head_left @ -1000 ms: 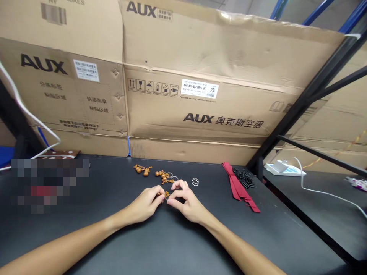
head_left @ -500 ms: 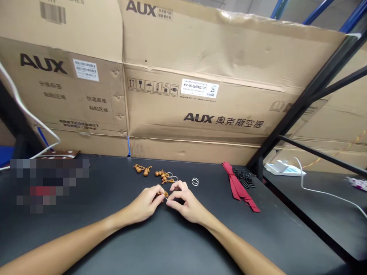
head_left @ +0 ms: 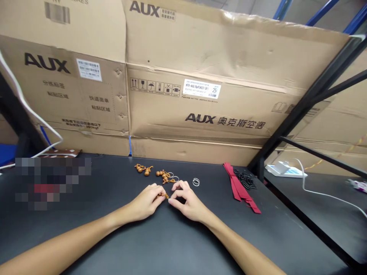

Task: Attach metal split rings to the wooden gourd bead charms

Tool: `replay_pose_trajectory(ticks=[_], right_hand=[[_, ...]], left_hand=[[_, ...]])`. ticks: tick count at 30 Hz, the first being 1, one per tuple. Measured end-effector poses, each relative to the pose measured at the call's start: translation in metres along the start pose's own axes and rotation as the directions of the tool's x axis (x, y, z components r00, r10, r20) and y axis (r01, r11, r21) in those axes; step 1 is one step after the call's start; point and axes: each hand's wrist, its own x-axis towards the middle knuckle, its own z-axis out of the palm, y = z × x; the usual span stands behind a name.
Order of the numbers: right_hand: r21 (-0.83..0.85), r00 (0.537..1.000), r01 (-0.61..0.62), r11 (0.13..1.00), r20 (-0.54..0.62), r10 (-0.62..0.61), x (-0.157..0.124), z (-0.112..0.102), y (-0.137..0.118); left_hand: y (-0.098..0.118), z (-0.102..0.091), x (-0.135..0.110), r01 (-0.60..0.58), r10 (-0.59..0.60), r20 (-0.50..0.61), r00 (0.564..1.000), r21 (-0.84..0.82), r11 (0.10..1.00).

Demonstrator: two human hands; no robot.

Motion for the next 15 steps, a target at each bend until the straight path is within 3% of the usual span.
replay_pose_trajectory(ticks=[6, 15], right_hand=[[0.018, 1.0, -0.021, 1.0, -0.013, 0.021, -0.0003, 0.0074, -0.0038], [0.146, 0.998, -0.067, 0.987, 0.022, 0.065, 0.0026, -0.0002, 0.003]], left_hand=[[0.0026, -0.0011, 0.0, 0.058, -0.058, -0.01, 0.998, -0.015, 0.998], [0.0026, 0.0011, 0.0028, 0.123, -0.123, 0.013, 0.992, -0.033, 0.992]])
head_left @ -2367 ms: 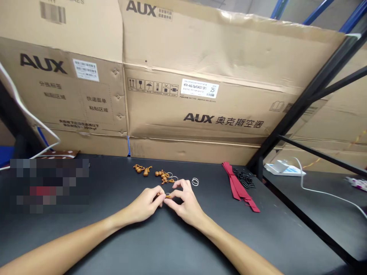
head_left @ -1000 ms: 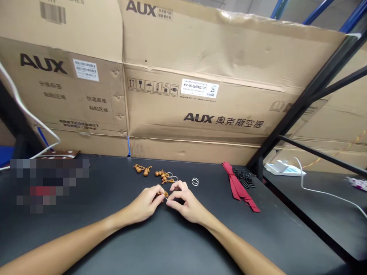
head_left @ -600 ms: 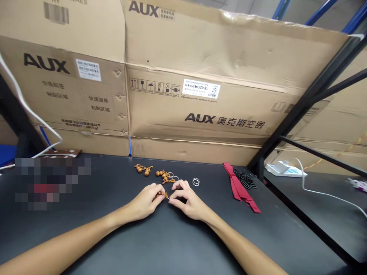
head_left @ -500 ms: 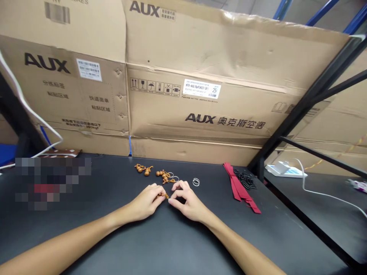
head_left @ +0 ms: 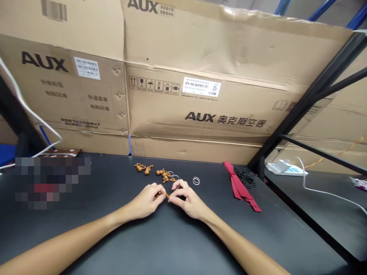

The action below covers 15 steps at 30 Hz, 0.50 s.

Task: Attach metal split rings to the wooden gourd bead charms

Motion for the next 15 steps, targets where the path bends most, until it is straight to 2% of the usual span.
replay_pose_trajectory(ticks=[5, 7, 11, 15], right_hand=[[0.023, 1.0, -0.002, 1.0, 0.028, 0.001, 0.0006, -0.003, 0.0012], [0.025, 1.0, -0.015, 1.0, 0.025, 0.014, 0.0007, -0.0036, -0.0003], [0.027, 1.0, -0.005, 1.0, 0.015, 0.004, 0.0002, -0.003, -0.0025], [0.028, 0.999, 0.022, 0.999, 0.035, -0.023, -0.001, -0.0007, -0.0024]], left_hand=[[0.0021, -0.0048, 0.0014, 0.047, -0.043, 0.055, 0.998, -0.078, 0.996], [0.0029, -0.0069, 0.001, 0.035, -0.025, 0.077, 0.997, -0.127, 0.991], [0.0052, -0.0082, -0.0016, -0.025, 0.042, 0.06, 0.997, -0.257, 0.966], [0.0077, -0.0077, -0.0024, -0.001, 0.019, 0.057, 0.998, -0.298, 0.954]])
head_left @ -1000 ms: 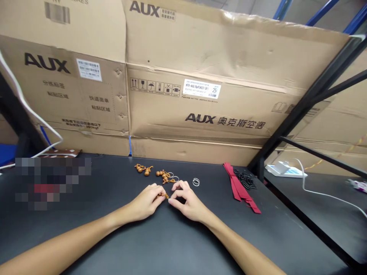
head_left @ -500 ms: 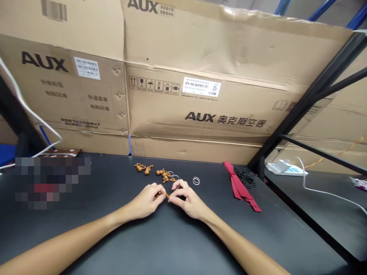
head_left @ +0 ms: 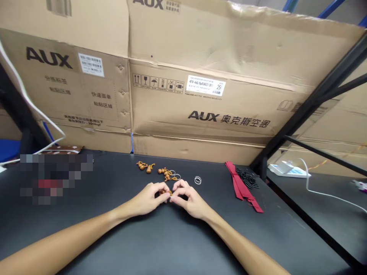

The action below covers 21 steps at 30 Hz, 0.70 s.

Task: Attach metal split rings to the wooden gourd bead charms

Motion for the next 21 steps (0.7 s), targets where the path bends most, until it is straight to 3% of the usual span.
replay_pose_trajectory(ticks=[5, 9, 21], right_hand=[[-0.016, 1.0, 0.017, 1.0, 0.001, -0.017, -0.0008, 0.0008, -0.0004], [-0.026, 1.0, 0.027, 0.999, -0.014, -0.027, -0.0017, 0.0011, -0.0007], [-0.043, 0.999, 0.038, 0.998, 0.015, -0.037, -0.0039, 0.0012, -0.003]], left_hand=[[-0.0035, 0.0015, 0.0006, 0.106, -0.104, 0.022, 0.994, -0.147, 0.983], [-0.0072, 0.0021, 0.0009, 0.116, -0.114, 0.023, 0.993, -0.215, 0.97], [-0.0097, 0.0031, 0.0025, 0.1, -0.106, -0.018, 0.994, -0.198, 0.975]])
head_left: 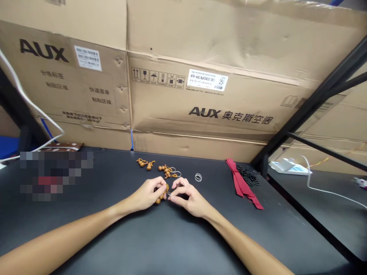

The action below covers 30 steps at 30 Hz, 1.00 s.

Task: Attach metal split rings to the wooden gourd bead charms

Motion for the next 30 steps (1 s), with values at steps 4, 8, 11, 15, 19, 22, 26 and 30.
replay_pose_trajectory(ticks=[4, 8, 11, 15, 19, 22, 26, 30], right_hand=[[-0.041, 1.0, -0.005, 0.999, -0.004, 0.005, 0.0, 0.001, -0.003], [-0.062, 0.998, -0.026, 0.998, -0.05, 0.023, 0.001, 0.005, -0.005], [-0.055, 0.999, -0.016, 0.998, -0.045, 0.013, 0.001, 0.005, -0.005], [-0.049, 1.0, 0.022, 0.999, -0.007, -0.022, 0.0, 0.001, -0.003], [-0.073, 0.999, 0.044, 0.996, 0.019, -0.043, 0.0, 0.0, -0.001], [-0.177, 0.997, 0.071, 0.982, -0.008, -0.073, 0.001, 0.002, 0.001], [-0.395, 0.985, 0.141, 0.908, -0.032, -0.167, 0.004, 0.004, 0.005], [-0.554, 0.979, 0.129, 0.823, -0.06, -0.194, 0.006, 0.004, 0.006]], left_hand=[[0.001, 0.0, 0.0, -0.007, 0.007, -0.003, 1.0, -0.001, 1.0], [0.0, 0.0, 0.0, 0.007, -0.007, 0.013, 1.0, -0.003, 1.0], [0.0, -0.001, 0.0, 0.002, -0.002, 0.007, 1.0, -0.005, 1.0], [-0.001, -0.001, 0.0, -0.003, 0.004, 0.012, 1.0, -0.005, 1.0], [0.0, 0.0, 0.0, -0.003, 0.003, 0.006, 1.0, -0.002, 1.0], [0.002, 0.0, -0.001, -0.023, 0.024, -0.009, 1.0, 0.064, 0.998], [0.001, -0.005, 0.001, -0.147, 0.151, 0.009, 0.988, 0.296, 0.944], [-0.005, -0.008, 0.003, -0.23, 0.225, 0.066, 0.972, 0.455, 0.861]])
